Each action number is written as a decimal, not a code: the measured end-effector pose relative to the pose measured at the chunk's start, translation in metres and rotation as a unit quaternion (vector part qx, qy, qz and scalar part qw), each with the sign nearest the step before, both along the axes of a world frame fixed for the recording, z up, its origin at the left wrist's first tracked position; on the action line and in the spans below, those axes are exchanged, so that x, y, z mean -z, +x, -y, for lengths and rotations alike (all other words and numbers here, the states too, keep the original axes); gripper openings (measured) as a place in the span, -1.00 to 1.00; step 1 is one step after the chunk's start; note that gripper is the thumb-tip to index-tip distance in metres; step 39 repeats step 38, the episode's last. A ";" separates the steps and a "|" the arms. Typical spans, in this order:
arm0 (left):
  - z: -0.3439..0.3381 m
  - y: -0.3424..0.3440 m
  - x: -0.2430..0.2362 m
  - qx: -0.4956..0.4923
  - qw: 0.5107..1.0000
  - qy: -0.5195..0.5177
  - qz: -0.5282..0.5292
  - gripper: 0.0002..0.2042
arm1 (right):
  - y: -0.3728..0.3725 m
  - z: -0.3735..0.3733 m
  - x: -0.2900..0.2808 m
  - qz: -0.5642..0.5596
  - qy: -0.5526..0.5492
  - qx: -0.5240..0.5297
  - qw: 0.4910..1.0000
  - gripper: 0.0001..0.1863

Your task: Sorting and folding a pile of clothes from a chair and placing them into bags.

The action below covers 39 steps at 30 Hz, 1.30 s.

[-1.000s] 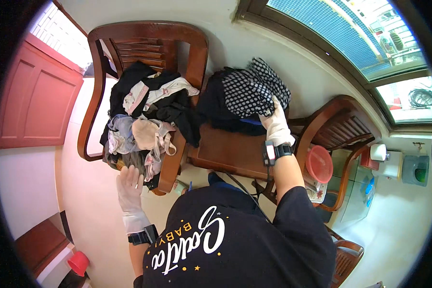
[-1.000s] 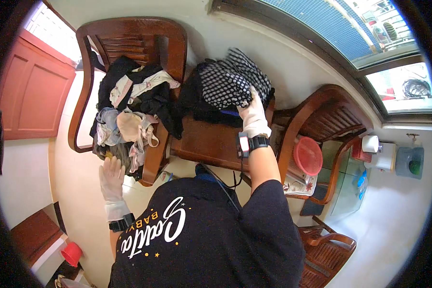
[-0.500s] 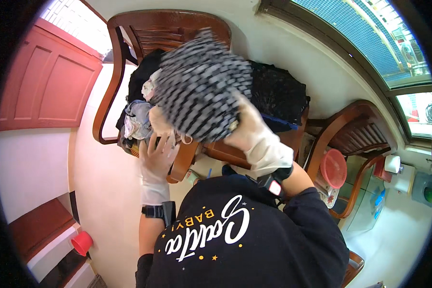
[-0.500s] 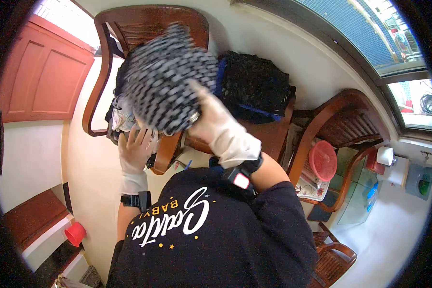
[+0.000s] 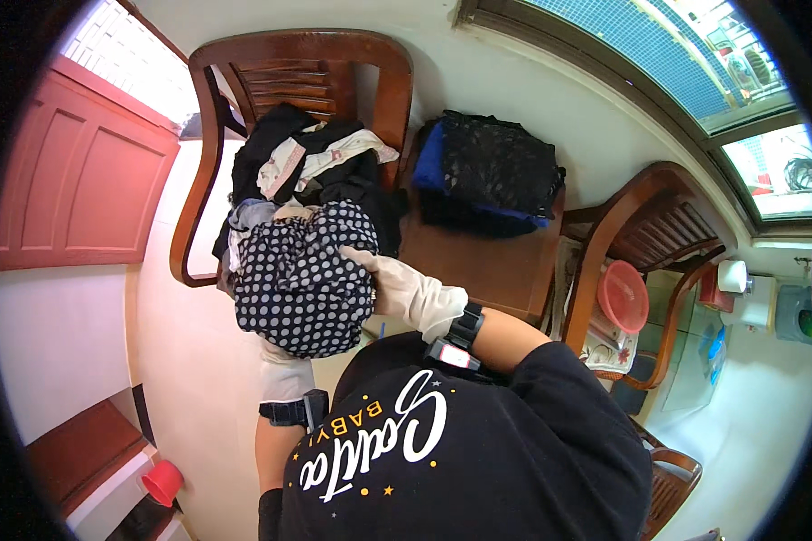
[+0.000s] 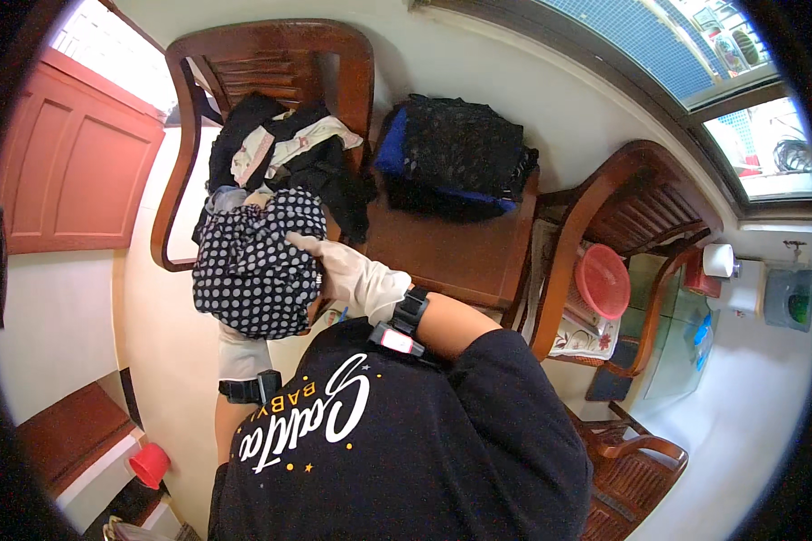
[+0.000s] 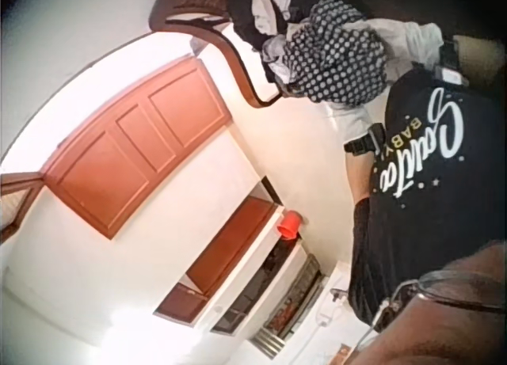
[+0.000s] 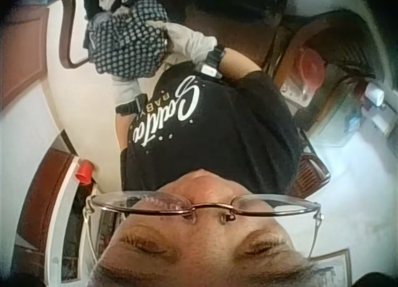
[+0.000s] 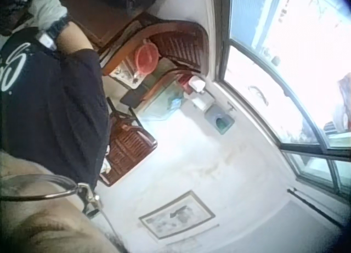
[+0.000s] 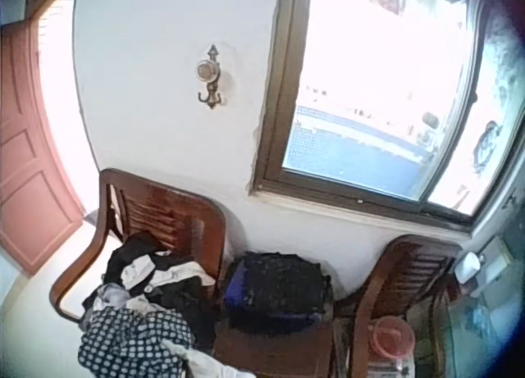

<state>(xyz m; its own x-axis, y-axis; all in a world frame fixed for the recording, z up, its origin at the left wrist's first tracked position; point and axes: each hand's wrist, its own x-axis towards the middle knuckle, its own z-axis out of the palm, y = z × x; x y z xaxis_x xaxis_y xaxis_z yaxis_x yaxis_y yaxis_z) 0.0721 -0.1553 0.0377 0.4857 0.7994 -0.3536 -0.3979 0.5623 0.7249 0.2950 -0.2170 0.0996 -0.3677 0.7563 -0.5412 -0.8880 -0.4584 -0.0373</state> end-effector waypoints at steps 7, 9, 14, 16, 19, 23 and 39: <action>-0.012 0.027 -0.011 0.059 0.994 0.067 -0.065 -0.39 | 0.018 0.016 -0.012 0.083 -0.106 0.073 0.988 -0.48; -0.013 0.035 -0.020 0.077 0.994 0.052 -0.051 -0.39 | 0.043 0.021 -0.024 0.058 -0.074 0.143 0.985 -0.40; -0.008 0.031 -0.041 0.067 0.993 -0.096 0.023 -0.45 | 0.136 0.039 -0.018 0.102 0.083 0.351 0.927 -0.52; -0.002 0.019 -0.041 0.039 0.993 -0.107 0.020 -0.42 | 0.186 0.040 0.016 0.097 0.059 0.419 0.901 -0.60; 0.004 0.004 -0.040 0.026 0.994 -0.101 0.037 -0.39 | 0.244 0.046 0.086 0.353 -0.098 0.456 0.811 -0.69; 0.012 -0.023 -0.034 -0.043 0.990 -0.132 0.012 -0.41 | 0.250 0.058 0.111 0.384 -0.243 0.411 0.790 -0.57; 0.072 -0.111 -0.033 -0.192 0.975 -0.099 -0.056 -0.41 | 0.266 0.064 0.012 0.790 -0.111 -0.092 0.595 -0.65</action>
